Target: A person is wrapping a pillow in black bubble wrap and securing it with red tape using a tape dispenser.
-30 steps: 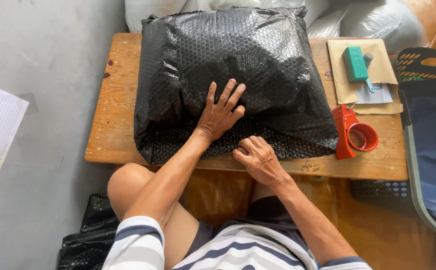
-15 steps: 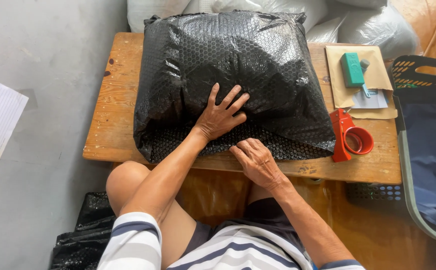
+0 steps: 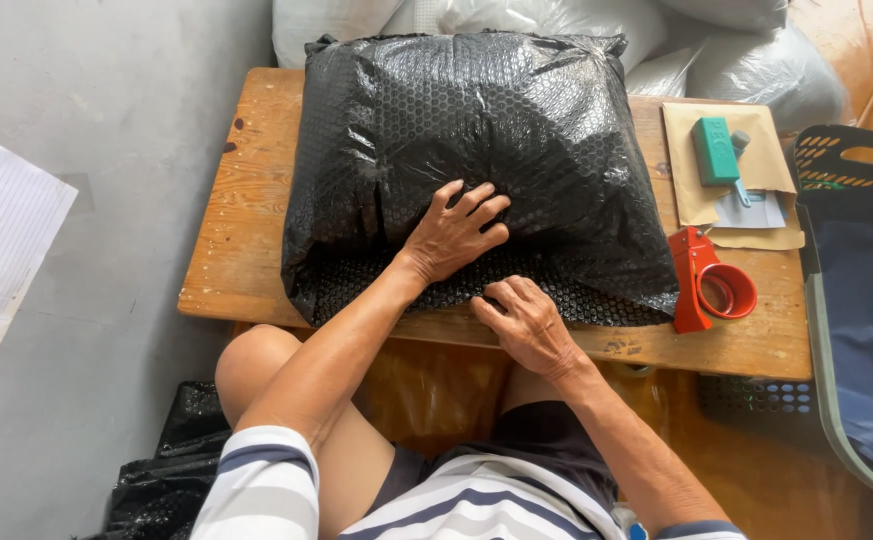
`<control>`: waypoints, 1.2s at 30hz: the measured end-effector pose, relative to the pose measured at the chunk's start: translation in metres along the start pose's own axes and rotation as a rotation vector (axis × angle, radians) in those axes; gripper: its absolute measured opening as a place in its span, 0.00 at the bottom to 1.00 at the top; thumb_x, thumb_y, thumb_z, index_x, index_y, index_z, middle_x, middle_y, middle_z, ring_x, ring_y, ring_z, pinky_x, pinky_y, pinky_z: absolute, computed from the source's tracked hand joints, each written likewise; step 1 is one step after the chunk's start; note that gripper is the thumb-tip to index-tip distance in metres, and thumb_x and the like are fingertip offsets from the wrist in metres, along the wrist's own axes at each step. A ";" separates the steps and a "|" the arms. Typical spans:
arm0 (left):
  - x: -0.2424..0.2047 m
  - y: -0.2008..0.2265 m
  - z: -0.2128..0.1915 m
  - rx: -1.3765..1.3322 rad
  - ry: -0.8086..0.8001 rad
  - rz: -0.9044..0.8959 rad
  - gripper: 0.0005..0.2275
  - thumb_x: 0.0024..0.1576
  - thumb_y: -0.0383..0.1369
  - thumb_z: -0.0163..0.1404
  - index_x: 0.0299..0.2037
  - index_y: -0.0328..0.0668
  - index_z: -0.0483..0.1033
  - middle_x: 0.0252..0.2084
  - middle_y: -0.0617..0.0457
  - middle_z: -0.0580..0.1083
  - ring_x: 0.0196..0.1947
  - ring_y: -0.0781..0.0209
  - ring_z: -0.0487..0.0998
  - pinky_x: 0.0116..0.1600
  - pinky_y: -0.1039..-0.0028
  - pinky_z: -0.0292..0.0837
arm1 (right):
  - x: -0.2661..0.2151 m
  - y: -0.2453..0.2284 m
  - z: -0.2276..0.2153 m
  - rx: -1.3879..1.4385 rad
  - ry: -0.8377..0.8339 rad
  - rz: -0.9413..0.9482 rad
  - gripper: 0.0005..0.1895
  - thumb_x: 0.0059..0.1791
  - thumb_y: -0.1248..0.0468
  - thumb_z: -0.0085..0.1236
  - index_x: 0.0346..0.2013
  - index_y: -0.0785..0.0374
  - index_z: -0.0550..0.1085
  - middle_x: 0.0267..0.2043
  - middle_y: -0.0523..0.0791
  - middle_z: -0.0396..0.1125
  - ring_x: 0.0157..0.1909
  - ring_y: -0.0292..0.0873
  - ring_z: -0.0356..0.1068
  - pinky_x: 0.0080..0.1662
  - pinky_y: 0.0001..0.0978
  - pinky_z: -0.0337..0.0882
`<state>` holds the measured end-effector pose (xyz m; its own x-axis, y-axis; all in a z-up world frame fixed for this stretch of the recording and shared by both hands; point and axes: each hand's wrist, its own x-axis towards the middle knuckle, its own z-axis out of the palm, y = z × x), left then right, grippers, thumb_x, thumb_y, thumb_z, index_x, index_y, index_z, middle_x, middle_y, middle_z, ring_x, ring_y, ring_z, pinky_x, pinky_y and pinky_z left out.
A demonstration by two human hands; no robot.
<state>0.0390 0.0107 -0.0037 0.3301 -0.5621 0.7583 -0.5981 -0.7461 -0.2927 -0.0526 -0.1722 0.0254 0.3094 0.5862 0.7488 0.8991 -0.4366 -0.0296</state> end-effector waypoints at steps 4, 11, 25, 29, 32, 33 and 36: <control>0.004 -0.002 -0.003 0.013 0.030 -0.003 0.06 0.60 0.37 0.54 0.34 0.57 0.69 0.51 0.57 0.71 0.57 0.55 0.73 0.61 0.53 0.62 | 0.005 0.001 -0.003 0.010 0.001 0.023 0.12 0.59 0.67 0.37 0.38 0.60 0.72 0.34 0.47 0.62 0.35 0.49 0.68 0.40 0.39 0.73; 0.023 -0.015 -0.022 -0.226 -0.048 -0.079 0.07 0.59 0.43 0.53 0.33 0.57 0.70 0.45 0.64 0.74 0.52 0.63 0.75 0.53 0.68 0.62 | 0.019 0.016 -0.006 0.023 0.083 0.049 0.07 0.56 0.71 0.42 0.41 0.65 0.71 0.32 0.48 0.68 0.34 0.51 0.72 0.37 0.38 0.74; 0.023 -0.031 -0.019 -0.611 -0.248 -0.425 0.05 0.60 0.35 0.50 0.32 0.52 0.77 0.47 0.61 0.74 0.47 0.57 0.80 0.46 0.69 0.73 | 0.071 0.059 -0.013 -0.026 0.002 0.101 0.10 0.47 0.75 0.57 0.43 0.66 0.74 0.26 0.47 0.68 0.32 0.49 0.72 0.33 0.37 0.75; 0.036 -0.037 -0.044 -0.776 -0.324 -0.498 0.13 0.43 0.36 0.61 0.34 0.40 0.77 0.50 0.53 0.76 0.48 0.50 0.81 0.51 0.65 0.77 | 0.064 0.083 0.002 0.069 -0.039 0.218 0.13 0.44 0.72 0.64 0.42 0.62 0.73 0.30 0.46 0.72 0.36 0.48 0.75 0.38 0.39 0.76; 0.029 -0.041 -0.033 -0.757 -0.356 -0.498 0.11 0.43 0.32 0.62 0.34 0.38 0.79 0.49 0.53 0.77 0.47 0.51 0.82 0.52 0.66 0.78 | 0.059 0.095 0.011 0.130 -0.057 0.318 0.17 0.42 0.71 0.68 0.43 0.61 0.72 0.32 0.45 0.75 0.38 0.48 0.77 0.42 0.40 0.76; 0.025 -0.042 -0.026 -0.724 -0.363 -0.496 0.07 0.47 0.28 0.59 0.33 0.38 0.80 0.48 0.53 0.77 0.46 0.51 0.82 0.51 0.67 0.78 | 0.060 0.098 0.012 0.158 -0.057 0.359 0.19 0.42 0.70 0.69 0.43 0.61 0.71 0.31 0.44 0.76 0.38 0.49 0.77 0.42 0.41 0.76; 0.023 -0.045 -0.020 -0.738 -0.336 -0.524 0.03 0.49 0.27 0.56 0.31 0.39 0.79 0.45 0.54 0.77 0.44 0.52 0.82 0.49 0.69 0.79 | 0.062 0.102 0.015 0.234 -0.034 0.394 0.16 0.44 0.69 0.69 0.42 0.61 0.72 0.30 0.44 0.76 0.37 0.48 0.77 0.42 0.40 0.76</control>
<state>0.0592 0.0388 0.0386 0.8091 -0.3797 0.4485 -0.5857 -0.5833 0.5628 0.0628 -0.1700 0.0583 0.6484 0.4302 0.6280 0.7552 -0.4677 -0.4594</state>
